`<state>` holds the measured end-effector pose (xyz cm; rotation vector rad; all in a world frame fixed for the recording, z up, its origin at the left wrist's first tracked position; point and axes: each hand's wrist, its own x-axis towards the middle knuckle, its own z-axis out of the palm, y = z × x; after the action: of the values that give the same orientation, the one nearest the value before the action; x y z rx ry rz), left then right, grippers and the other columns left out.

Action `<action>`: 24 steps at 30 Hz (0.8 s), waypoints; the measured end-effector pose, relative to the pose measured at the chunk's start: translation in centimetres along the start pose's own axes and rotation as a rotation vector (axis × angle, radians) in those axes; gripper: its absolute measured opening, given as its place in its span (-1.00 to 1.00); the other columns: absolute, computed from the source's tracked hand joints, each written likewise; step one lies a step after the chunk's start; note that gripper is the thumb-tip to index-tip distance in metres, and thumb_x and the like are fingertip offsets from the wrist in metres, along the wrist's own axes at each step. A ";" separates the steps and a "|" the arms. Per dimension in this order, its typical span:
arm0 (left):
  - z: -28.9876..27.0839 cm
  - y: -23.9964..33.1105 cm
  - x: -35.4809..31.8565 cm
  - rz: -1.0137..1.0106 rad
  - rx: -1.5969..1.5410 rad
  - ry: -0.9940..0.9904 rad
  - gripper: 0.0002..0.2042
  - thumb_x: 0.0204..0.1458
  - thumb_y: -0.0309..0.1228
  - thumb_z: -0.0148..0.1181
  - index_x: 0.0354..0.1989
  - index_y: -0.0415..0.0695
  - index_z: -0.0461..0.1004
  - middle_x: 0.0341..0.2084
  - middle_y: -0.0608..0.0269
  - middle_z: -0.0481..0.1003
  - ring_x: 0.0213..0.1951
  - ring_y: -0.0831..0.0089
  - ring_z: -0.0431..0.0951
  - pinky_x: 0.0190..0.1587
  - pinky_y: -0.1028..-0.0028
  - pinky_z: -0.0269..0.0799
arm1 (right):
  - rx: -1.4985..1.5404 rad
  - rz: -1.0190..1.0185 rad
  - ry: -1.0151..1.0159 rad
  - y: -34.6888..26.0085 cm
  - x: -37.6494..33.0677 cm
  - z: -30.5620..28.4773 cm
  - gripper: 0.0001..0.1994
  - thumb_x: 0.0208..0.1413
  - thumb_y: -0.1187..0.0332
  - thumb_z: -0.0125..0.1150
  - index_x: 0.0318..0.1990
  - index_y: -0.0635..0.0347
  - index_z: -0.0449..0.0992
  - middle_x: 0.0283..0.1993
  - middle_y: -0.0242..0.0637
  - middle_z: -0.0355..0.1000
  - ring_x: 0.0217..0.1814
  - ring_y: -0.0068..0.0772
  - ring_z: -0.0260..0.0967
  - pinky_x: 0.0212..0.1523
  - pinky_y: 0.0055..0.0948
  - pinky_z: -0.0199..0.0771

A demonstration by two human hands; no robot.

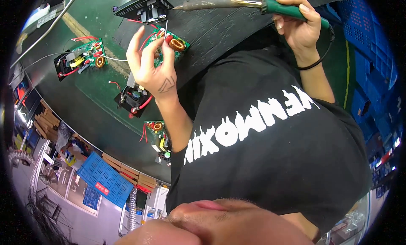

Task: Soldering wires and electronic components onto green printed circuit boards at a workbench.

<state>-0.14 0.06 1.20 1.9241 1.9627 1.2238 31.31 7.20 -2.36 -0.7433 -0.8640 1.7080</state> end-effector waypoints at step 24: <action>0.3 -0.8 0.6 -0.074 0.045 -0.112 -0.95 -0.16 -0.56 0.32 -0.50 -0.23 0.58 0.01 -0.10 0.48 -0.24 0.27 0.61 -0.26 0.48 0.48 | -0.022 0.074 0.031 1.7 0.2 -0.2 -0.58 0.12 0.12 -0.14 -0.16 0.32 0.46 -0.22 -0.02 0.39 -0.52 -0.41 0.33 -0.64 -0.59 0.30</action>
<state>-0.71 0.80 0.77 1.8787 2.0013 1.0388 30.59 7.10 -3.89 -0.8241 -0.8441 1.7500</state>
